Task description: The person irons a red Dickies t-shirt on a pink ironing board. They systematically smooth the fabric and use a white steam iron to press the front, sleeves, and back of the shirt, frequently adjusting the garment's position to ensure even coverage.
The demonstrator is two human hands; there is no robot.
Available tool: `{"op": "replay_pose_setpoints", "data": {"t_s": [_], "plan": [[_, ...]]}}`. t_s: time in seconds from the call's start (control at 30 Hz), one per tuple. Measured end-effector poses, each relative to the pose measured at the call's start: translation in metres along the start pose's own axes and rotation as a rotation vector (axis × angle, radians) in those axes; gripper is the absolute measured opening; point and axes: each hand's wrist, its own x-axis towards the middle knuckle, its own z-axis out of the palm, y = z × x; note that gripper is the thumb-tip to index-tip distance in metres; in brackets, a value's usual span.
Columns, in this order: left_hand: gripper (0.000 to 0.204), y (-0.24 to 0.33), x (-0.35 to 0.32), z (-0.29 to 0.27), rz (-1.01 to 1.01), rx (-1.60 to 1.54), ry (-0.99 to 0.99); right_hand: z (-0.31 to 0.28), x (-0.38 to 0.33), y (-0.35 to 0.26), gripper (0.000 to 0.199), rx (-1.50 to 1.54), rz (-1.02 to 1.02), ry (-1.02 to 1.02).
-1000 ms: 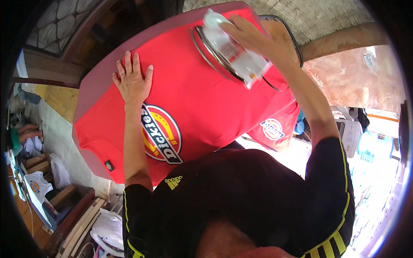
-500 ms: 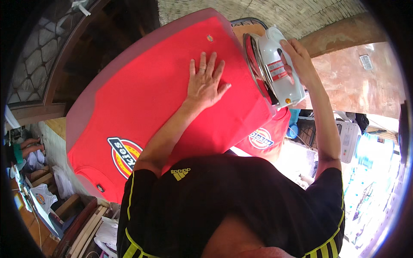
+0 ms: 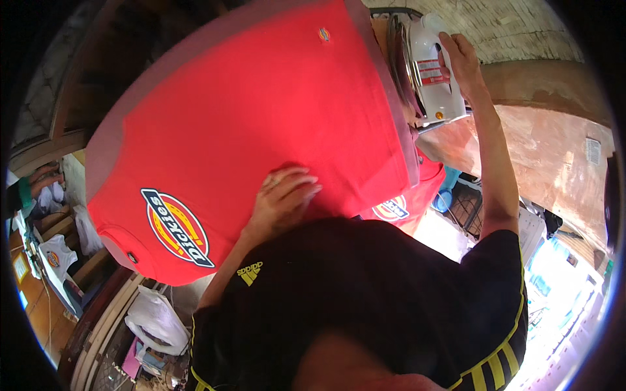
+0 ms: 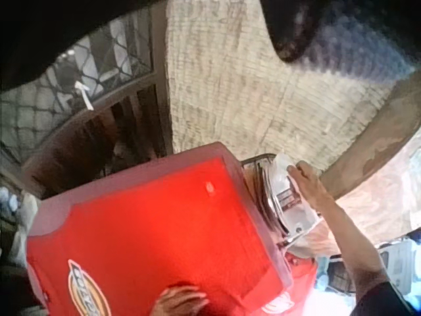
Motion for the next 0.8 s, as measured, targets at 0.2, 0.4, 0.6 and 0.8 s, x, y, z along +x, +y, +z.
{"op": "replay_pose_setpoints", "data": {"t_s": [0.2, 0.4, 0.6, 0.8], "plan": [[0.031, 0.013, -0.093, -0.022, -0.684, -0.441, -0.127, -0.006, 0.007, 0.024, 0.032, -0.078, -0.118, 0.108], [0.039, 0.023, -0.174, 0.007, -1.323, -0.809, 0.084, 0.063, 0.000, -0.036, 0.062, -0.524, -1.152, 0.375], [0.049, 0.027, -0.208, 0.052, -1.434, -1.205, 0.650, 0.212, 0.027, -0.050, 0.048, -0.510, -1.362, -0.047], [0.059, 0.055, -0.199, 0.079, -1.286, -1.438, 1.093, 0.292, 0.010, -0.096, 0.062, -0.869, -1.251, -0.330]]}}
